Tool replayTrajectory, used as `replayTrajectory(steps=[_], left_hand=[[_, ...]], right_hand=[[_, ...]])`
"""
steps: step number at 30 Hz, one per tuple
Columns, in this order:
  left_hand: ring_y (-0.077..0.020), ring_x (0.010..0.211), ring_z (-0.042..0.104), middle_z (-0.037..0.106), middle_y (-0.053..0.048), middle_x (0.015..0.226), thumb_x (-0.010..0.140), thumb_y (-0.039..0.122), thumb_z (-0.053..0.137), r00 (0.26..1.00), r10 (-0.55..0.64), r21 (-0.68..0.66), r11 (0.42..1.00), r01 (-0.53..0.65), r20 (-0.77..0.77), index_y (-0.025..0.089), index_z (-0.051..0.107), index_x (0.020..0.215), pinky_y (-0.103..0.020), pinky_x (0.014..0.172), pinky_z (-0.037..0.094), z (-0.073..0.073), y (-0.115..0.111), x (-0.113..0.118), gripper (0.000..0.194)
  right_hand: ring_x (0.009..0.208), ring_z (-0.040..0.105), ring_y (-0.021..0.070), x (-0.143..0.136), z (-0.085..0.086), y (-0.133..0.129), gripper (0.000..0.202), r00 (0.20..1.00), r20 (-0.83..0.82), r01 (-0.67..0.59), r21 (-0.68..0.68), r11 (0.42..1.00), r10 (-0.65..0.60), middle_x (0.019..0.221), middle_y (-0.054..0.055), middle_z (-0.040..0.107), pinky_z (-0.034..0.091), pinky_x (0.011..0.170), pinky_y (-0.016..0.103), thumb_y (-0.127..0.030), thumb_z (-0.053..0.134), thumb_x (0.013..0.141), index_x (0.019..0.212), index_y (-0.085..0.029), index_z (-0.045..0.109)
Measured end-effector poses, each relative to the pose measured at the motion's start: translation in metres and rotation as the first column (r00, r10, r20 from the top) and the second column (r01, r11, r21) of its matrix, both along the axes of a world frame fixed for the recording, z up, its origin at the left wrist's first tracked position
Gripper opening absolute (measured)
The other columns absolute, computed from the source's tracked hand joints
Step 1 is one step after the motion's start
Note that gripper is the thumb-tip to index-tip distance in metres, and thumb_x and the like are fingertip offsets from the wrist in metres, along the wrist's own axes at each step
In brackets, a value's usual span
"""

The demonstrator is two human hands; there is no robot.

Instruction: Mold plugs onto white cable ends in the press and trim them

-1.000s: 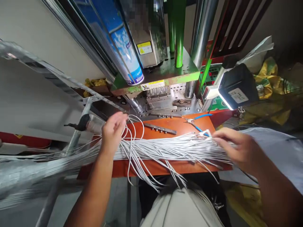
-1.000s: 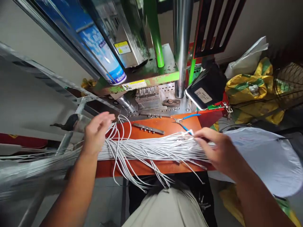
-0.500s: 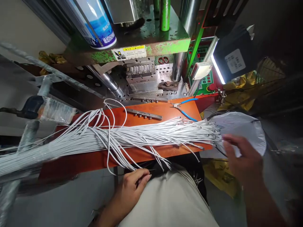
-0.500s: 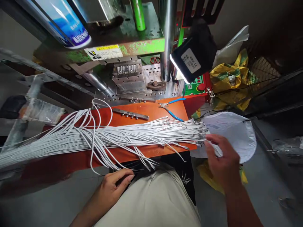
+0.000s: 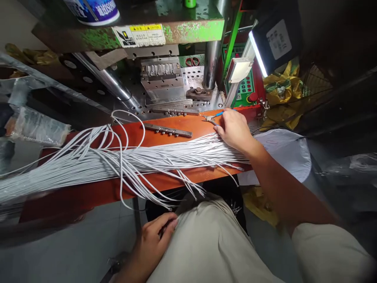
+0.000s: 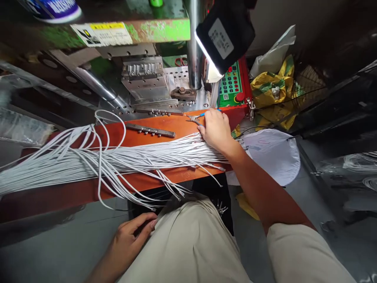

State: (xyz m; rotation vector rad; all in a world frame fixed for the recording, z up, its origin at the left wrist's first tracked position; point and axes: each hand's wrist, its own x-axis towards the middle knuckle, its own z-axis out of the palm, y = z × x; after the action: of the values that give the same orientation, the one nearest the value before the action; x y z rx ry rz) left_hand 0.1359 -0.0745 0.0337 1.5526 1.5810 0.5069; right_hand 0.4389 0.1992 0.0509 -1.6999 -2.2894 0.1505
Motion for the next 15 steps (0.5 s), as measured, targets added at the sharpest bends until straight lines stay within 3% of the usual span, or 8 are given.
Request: replayTrajectory(steps=[5, 10, 15], left_hand=[[-0.0128, 0.061, 0.07, 0.077, 0.001, 0.076, 0.098, 0.03, 0.065, 0.996, 0.037, 0.196, 0.979, -0.051, 0.077, 0.022, 0.078, 0.097, -0.019, 0.058, 0.055, 0.023, 0.013, -0.006, 0.015], [-0.0124, 0.066, 0.073, 0.079, 0.0, 0.083, 0.098, 0.021, 0.066, 0.999, 0.003, 0.316, 0.949, -0.019, 0.049, 0.021, 0.075, 0.101, -0.019, 0.063, 0.056, 0.019, 0.031, -0.003, 0.01], [-0.0109, 0.069, 0.073, 0.078, 0.0, 0.086, 0.097, 0.014, 0.066, 0.999, 0.022, 0.438, 0.899, -0.03, 0.023, 0.02, 0.072, 0.103, -0.019, 0.066, 0.056, 0.02, 0.036, -0.004, 0.011]], right_hand=[[0.129, 0.051, 0.0439, 0.012, -0.005, 0.014, 0.033, 0.997, 0.046, -0.069, 0.052, 0.996, 0.067, 0.136, 0.025, 0.058, 0.043, 0.106, 0.059, -0.044, 0.068, 0.094, 0.109, -0.015, 0.062], [0.108, 0.056, 0.0384, 0.02, -0.01, 0.017, 0.036, 0.993, 0.067, -0.101, 0.095, 0.99, 0.094, 0.104, 0.016, 0.062, 0.047, 0.094, 0.055, -0.053, 0.064, 0.095, 0.091, -0.018, 0.064], [0.085, 0.056, 0.0272, 0.022, -0.008, 0.01, 0.039, 0.999, -0.039, -0.007, 0.138, 0.99, 0.012, 0.084, 0.009, 0.057, 0.046, 0.079, 0.042, -0.047, 0.056, 0.1, 0.069, -0.024, 0.051]])
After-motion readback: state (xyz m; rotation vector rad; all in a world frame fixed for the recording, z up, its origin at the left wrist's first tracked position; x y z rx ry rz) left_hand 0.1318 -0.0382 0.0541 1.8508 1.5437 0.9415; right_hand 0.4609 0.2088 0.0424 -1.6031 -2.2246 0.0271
